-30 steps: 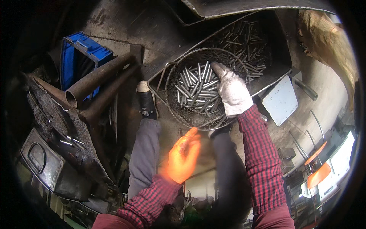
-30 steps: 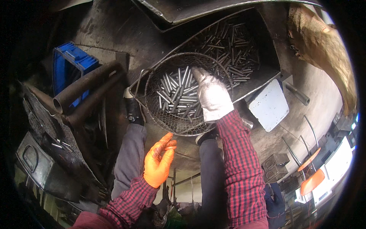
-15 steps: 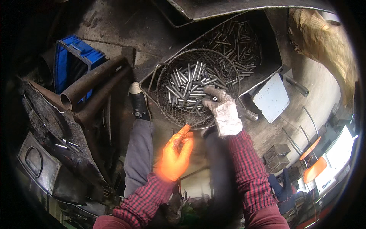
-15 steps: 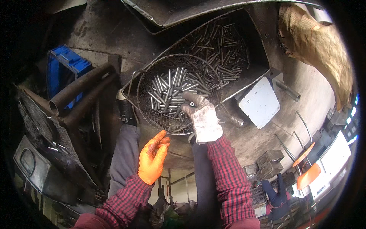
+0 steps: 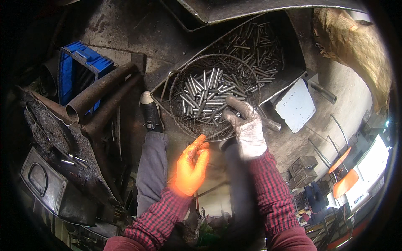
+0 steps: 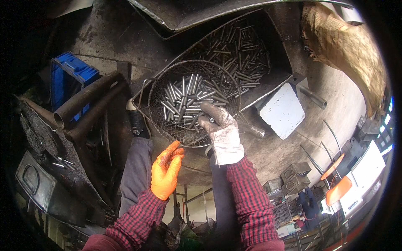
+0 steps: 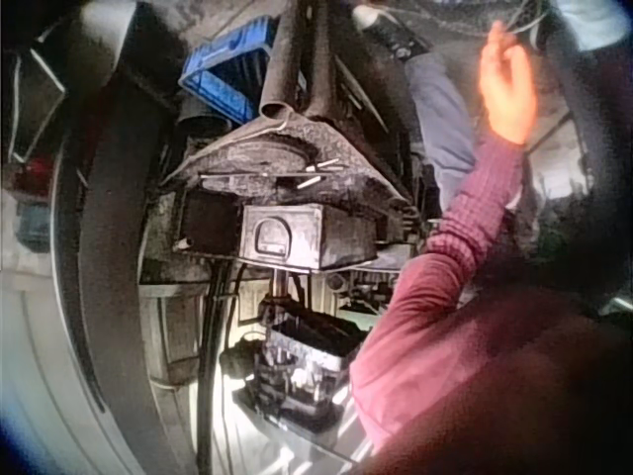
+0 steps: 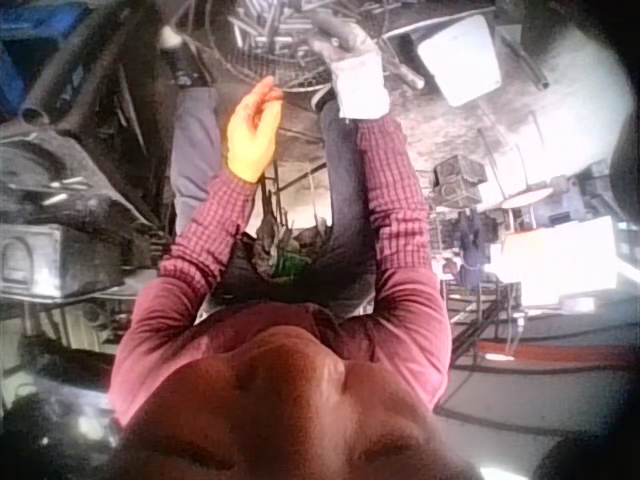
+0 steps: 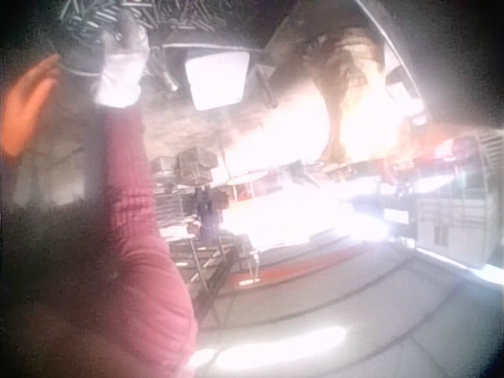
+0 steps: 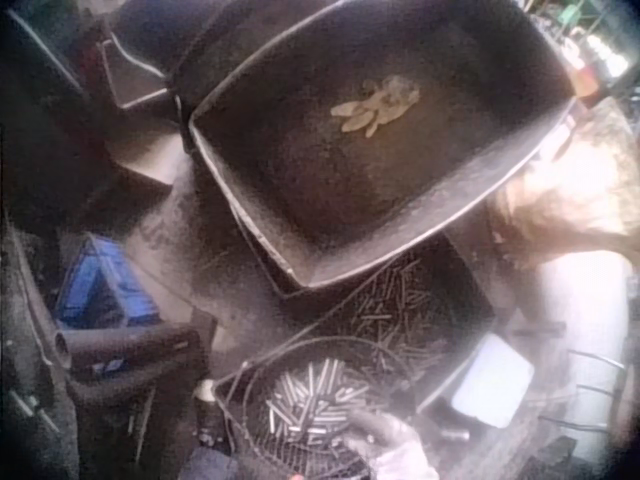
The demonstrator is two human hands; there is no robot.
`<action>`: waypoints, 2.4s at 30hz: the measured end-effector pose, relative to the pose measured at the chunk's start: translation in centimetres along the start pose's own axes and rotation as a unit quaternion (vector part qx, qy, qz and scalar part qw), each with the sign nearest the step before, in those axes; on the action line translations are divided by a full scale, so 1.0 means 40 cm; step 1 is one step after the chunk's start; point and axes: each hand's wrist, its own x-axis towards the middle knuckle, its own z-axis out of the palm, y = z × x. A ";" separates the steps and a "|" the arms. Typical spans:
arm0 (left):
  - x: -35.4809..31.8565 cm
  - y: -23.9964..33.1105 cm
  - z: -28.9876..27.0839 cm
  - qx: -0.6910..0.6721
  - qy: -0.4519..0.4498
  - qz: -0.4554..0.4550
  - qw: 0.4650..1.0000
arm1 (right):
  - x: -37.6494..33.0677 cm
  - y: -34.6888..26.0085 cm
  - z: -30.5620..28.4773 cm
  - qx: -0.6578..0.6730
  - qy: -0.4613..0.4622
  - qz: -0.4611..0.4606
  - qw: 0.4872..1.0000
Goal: The person repeatedly places small metal rods into a drill press chuck, operates the machine, and removes the processed rods. They also retrieve rods from a wire basket and apply liquid from a bottle to the chuck area before continuing the cycle.
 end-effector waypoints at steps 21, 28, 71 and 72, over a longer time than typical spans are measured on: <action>0.017 -0.007 0.002 0.019 0.013 0.024 0.999 | 0.019 0.046 -0.008 0.565 -0.040 0.192 0.801; 0.012 0.002 0.006 0.005 0.017 0.010 1.000 | 0.106 0.037 -0.004 -0.096 0.113 -0.018 0.989; 0.016 0.016 -0.009 0.022 0.011 0.018 1.000 | 0.320 0.028 0.178 -0.701 -0.065 -0.156 0.693; 0.016 0.017 -0.011 0.021 0.012 0.014 1.000 | 0.323 0.035 0.185 -0.711 -0.073 -0.134 0.687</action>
